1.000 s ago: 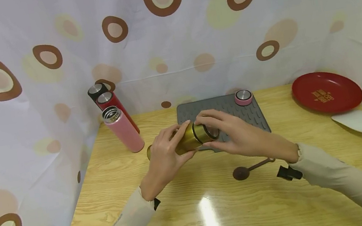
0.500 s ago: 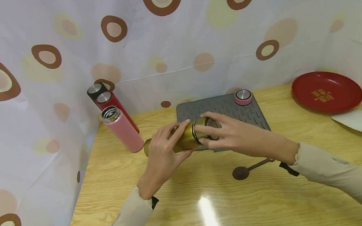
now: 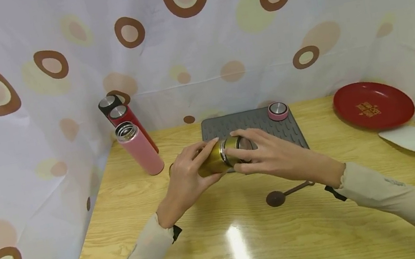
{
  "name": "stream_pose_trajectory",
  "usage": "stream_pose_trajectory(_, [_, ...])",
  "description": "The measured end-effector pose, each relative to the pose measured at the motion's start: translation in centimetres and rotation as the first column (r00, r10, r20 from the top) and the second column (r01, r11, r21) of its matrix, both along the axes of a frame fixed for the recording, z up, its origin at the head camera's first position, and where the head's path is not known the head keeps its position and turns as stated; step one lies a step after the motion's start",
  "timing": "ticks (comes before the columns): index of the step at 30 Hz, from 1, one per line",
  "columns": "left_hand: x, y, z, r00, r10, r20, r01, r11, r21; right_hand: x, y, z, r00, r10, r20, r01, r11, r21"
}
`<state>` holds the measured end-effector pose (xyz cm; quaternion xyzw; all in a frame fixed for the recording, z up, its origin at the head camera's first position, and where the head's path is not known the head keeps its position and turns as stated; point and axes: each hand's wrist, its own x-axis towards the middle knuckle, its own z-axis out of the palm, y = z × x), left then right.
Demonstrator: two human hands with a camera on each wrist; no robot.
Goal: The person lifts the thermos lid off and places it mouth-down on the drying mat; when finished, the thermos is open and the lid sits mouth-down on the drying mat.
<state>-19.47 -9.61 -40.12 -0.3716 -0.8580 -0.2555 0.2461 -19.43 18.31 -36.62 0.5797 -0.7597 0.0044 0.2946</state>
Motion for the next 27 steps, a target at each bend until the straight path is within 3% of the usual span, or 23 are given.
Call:
stream_pose_trajectory(3, [-0.1, 0.1, 0.0, 1.000, 0.004, -0.001, -0.004, 1.000, 0.008, -0.1, -0.2, 0.1, 0.999, 0.001, 0.034, 0.000, 0.999, -0.038])
stream_pose_trajectory(6, [0.0, 0.2, 0.0, 1.000, 0.002, -0.004, -0.002, 1.000, 0.011, -0.2, -0.7, 0.2, 0.992, 0.029, 0.125, -0.015, 0.994, -0.112])
stream_pose_trajectory(10, [0.2, 0.4, -0.1, 1.000, -0.007, -0.017, 0.007, 1.000, 0.008, 0.1, -1.3, 0.1, 0.946, 0.089, 0.311, -0.003, 0.964, -0.267])
stream_pose_trajectory(13, [0.2, 0.7, 0.1, 1.000, -0.011, -0.029, 0.011, 1.000, 0.005, 0.3, -1.7, 0.2, 0.918, 0.054, 0.392, 0.098, 0.929, -0.358])
stream_pose_trajectory(17, [0.1, 1.1, 0.3, 0.998, 0.000, -0.058, -0.001, 1.000, -0.019, 0.5, -1.7, 0.3, 0.896, -0.098, 0.434, 0.278, 0.885, -0.374])
stream_pose_trajectory(19, [0.1, 1.2, 0.2, 0.997, 0.017, -0.072, -0.020, 0.999, -0.036, 0.7, -1.6, 0.2, 0.852, -0.165, 0.497, 0.363, 0.870, -0.333])
stream_pose_trajectory(23, [0.0, 1.1, -0.3, 0.996, 0.041, -0.083, -0.045, 0.998, -0.050, 1.2, -1.7, 0.2, 0.684, -0.181, 0.707, 0.472, 0.848, -0.240])
stream_pose_trajectory(24, [0.0, 1.1, -0.3, 0.996, 0.042, -0.079, -0.045, 0.998, -0.049, 1.2, -1.7, 0.2, 0.652, -0.165, 0.740, 0.476, 0.849, -0.230])
stream_pose_trajectory(25, [0.0, 1.1, -0.4, 0.997, 0.038, -0.074, -0.041, 0.998, -0.044, 1.3, -1.7, 0.3, 0.635, -0.143, 0.760, 0.468, 0.853, -0.231])
stream_pose_trajectory(26, [0.0, 1.1, -0.5, 0.997, 0.033, -0.063, -0.035, 0.999, -0.035, 1.2, -1.6, 0.2, 0.639, -0.111, 0.761, 0.441, 0.864, -0.244])
stream_pose_trajectory(27, [-0.1, 1.1, -0.5, 0.998, 0.028, -0.053, -0.029, 0.999, -0.024, 1.1, -1.4, 0.2, 0.668, -0.082, 0.739, 0.396, 0.880, -0.260])
